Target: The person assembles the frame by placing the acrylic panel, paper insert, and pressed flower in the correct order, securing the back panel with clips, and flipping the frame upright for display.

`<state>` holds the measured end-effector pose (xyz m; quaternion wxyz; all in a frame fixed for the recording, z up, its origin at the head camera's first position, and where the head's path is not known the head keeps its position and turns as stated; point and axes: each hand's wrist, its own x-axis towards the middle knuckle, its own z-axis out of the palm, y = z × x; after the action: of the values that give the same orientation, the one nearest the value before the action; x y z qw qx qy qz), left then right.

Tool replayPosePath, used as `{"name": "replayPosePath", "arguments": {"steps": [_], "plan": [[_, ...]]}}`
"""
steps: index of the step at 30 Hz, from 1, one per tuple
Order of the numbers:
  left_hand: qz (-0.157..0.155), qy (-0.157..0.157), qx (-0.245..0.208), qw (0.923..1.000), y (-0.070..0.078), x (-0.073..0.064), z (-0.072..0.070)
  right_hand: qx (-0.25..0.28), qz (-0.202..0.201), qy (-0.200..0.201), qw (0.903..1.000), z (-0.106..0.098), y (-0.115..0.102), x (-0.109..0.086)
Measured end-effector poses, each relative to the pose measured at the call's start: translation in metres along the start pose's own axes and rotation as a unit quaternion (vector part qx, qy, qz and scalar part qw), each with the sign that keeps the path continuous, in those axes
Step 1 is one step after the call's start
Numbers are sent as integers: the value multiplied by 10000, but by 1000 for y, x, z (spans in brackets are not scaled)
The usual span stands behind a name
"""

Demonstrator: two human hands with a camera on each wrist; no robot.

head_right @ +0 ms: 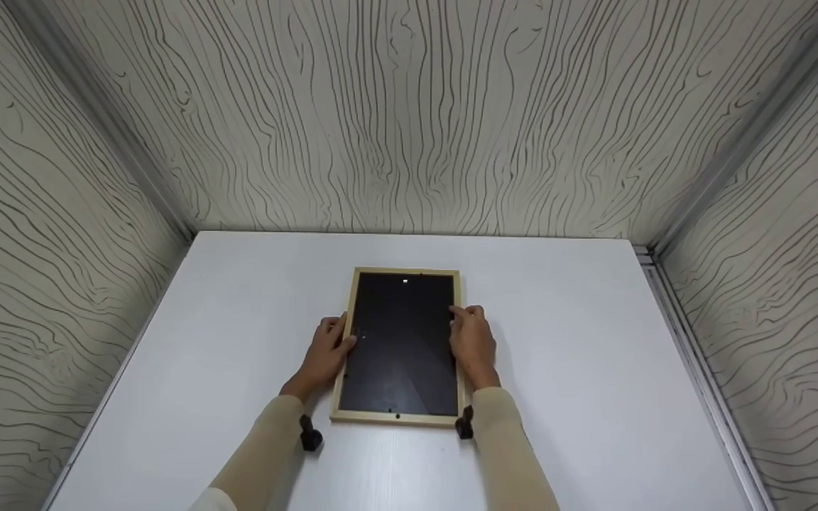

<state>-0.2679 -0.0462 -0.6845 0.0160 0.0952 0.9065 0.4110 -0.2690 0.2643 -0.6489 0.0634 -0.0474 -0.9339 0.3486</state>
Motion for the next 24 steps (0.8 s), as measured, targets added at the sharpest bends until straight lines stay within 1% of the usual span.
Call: {"name": "replayPosePath", "arguments": {"steps": [6, 12, 15, 21, 24], "plan": [[-14, 47, 56, 10000, -1, 0, 1, -100, 60, -171, 9998, -3, -2, 0], [-6, 74, 74, 9999, -1, 2, 1, -418, -111, -81, 9990, -3, -5, 0], [-16, 82, 54, 10000, -3, 1, 1, -488, -120, -87, 9987, -3, -5, 1], [-50, -5, 15, 10000, -4, 0, 3, -617, -38, -298, 9976, -7, -5, 3], [-40, 25, 18, 10000, -4, 1, 4, -716, -57, -358, 9968, -10, -6, 6]]}}
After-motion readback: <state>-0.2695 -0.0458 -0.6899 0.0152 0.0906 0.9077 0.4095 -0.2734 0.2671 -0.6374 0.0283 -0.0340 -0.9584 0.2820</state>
